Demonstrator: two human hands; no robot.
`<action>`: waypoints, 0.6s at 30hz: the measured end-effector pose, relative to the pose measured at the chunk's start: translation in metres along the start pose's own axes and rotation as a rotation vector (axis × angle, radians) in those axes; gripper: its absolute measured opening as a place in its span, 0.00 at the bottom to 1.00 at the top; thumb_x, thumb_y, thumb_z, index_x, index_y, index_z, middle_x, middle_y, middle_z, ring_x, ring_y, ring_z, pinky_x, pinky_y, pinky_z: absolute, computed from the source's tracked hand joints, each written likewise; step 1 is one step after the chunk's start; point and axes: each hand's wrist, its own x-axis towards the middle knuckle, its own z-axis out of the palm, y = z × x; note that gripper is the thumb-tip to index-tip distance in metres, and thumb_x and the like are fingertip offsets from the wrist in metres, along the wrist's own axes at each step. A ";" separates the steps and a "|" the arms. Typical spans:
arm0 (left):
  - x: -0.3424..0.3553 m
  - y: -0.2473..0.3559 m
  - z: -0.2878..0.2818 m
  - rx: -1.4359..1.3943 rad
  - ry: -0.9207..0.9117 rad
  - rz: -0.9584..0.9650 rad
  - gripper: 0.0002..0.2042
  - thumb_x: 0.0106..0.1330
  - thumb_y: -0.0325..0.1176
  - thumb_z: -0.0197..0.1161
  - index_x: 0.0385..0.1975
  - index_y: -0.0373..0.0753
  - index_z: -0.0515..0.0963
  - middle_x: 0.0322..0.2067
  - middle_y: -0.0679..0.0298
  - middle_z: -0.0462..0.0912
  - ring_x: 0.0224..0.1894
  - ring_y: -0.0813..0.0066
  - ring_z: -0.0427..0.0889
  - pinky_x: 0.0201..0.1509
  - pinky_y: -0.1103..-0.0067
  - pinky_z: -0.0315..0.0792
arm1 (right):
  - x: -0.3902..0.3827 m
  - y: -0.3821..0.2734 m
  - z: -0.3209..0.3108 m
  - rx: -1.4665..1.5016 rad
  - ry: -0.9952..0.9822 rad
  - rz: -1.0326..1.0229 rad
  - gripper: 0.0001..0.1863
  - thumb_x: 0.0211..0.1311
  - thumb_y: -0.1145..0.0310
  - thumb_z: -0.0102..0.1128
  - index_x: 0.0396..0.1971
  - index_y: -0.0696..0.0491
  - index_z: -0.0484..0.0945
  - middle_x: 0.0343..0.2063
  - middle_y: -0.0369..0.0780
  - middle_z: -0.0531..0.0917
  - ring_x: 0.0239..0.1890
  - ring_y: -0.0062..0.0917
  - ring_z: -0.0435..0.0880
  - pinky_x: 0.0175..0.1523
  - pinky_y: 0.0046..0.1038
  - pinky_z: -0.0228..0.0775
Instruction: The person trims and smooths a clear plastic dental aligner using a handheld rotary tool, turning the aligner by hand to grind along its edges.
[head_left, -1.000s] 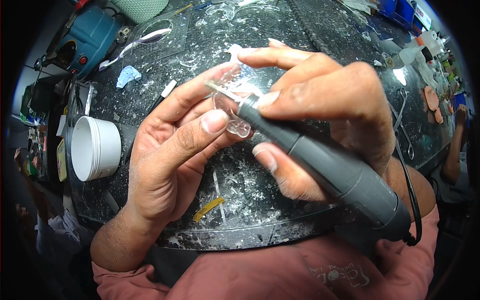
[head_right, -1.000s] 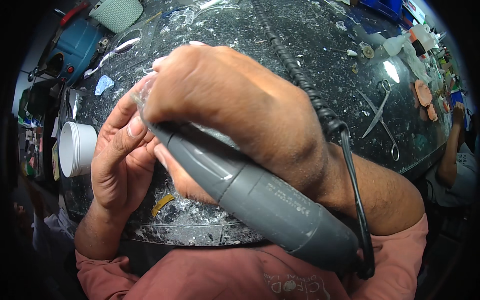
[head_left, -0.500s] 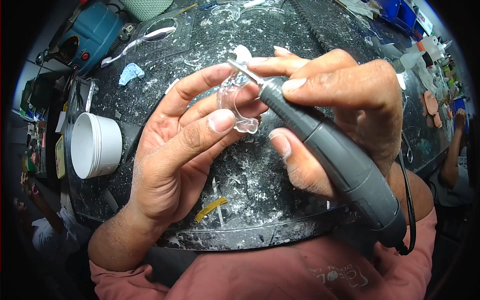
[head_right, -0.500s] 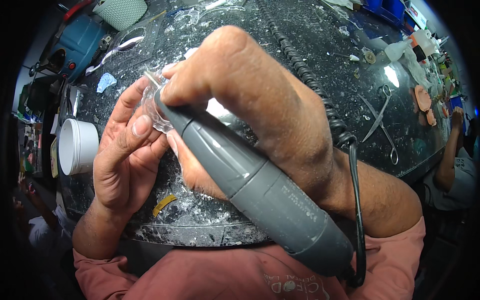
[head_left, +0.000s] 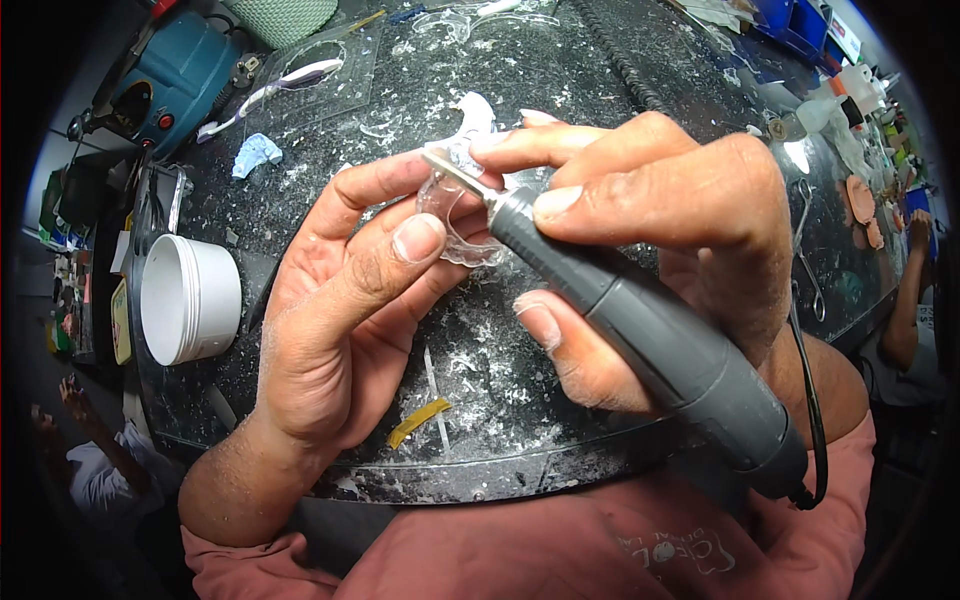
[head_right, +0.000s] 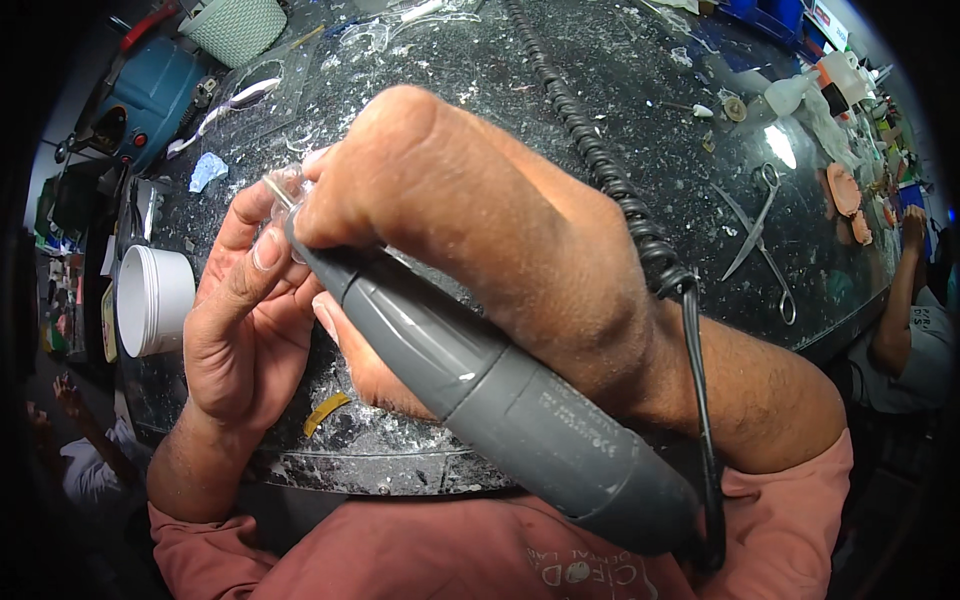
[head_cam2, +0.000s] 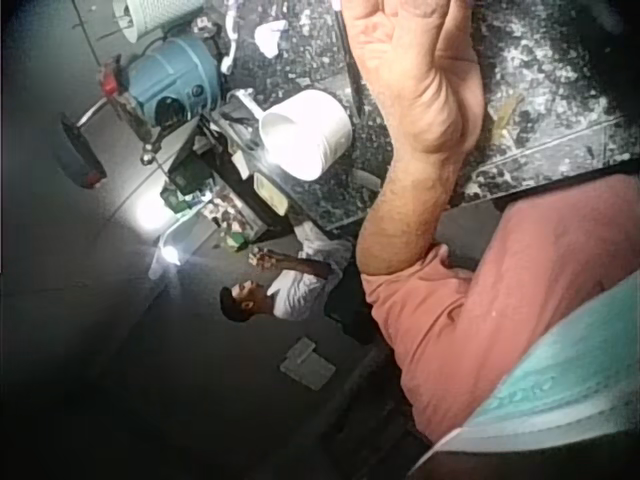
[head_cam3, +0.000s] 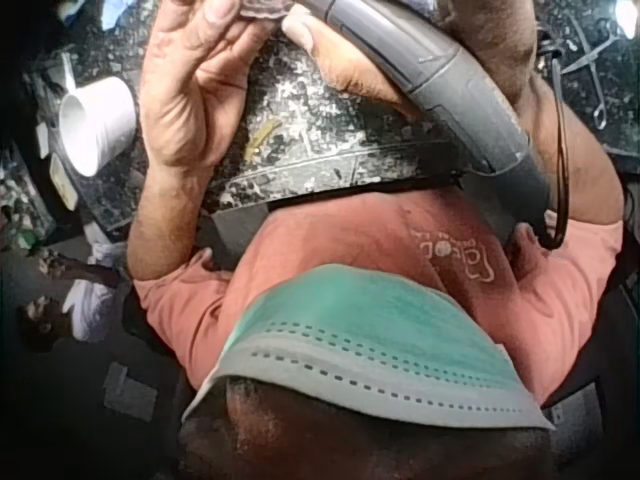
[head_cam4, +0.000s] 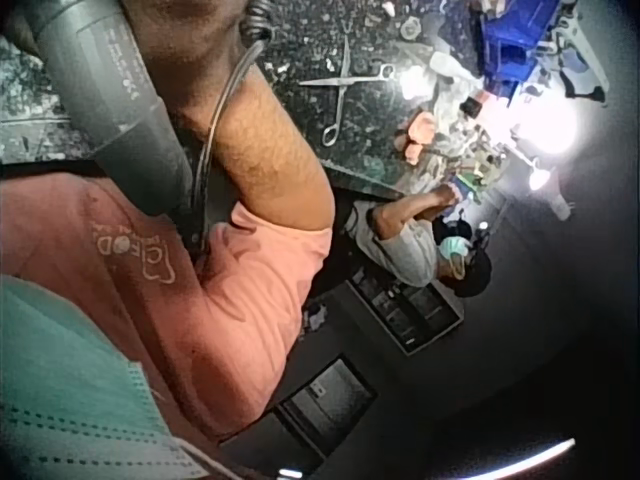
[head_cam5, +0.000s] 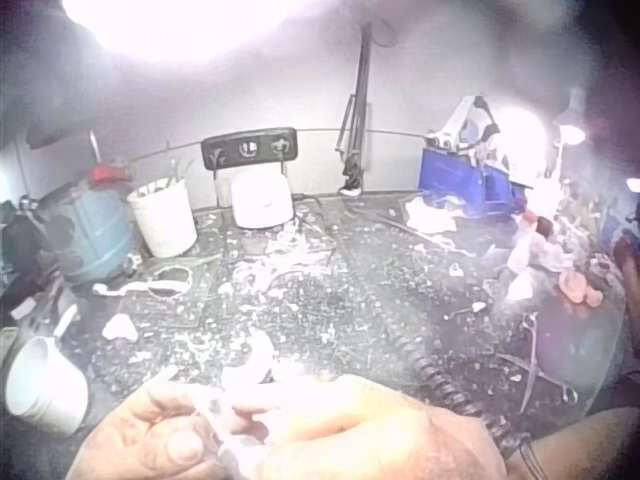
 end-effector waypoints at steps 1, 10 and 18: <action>0.000 0.000 0.001 -0.001 -0.003 -0.001 0.20 0.62 0.29 0.53 0.54 0.35 0.61 0.51 0.55 0.71 0.52 0.69 0.73 0.59 0.73 0.63 | 0.000 0.000 -0.002 -0.005 0.000 -0.009 0.23 0.43 0.80 0.61 0.41 0.57 0.65 0.33 0.45 0.75 0.42 0.43 0.79 0.54 0.46 0.64; -0.001 0.001 -0.002 0.027 -0.009 -0.007 0.20 0.62 0.30 0.54 0.53 0.35 0.61 0.50 0.53 0.71 0.54 0.67 0.72 0.59 0.71 0.64 | 0.001 -0.004 -0.002 -0.026 0.009 0.063 0.23 0.44 0.78 0.64 0.40 0.61 0.64 0.32 0.46 0.75 0.40 0.35 0.80 0.55 0.37 0.68; 0.002 -0.001 -0.007 0.019 -0.129 0.025 0.13 0.65 0.30 0.52 0.47 0.36 0.64 0.50 0.50 0.70 0.55 0.60 0.70 0.61 0.69 0.65 | 0.018 -0.023 0.014 0.296 0.367 0.376 0.27 0.47 0.75 0.67 0.45 0.60 0.62 0.35 0.44 0.75 0.37 0.26 0.78 0.47 0.29 0.72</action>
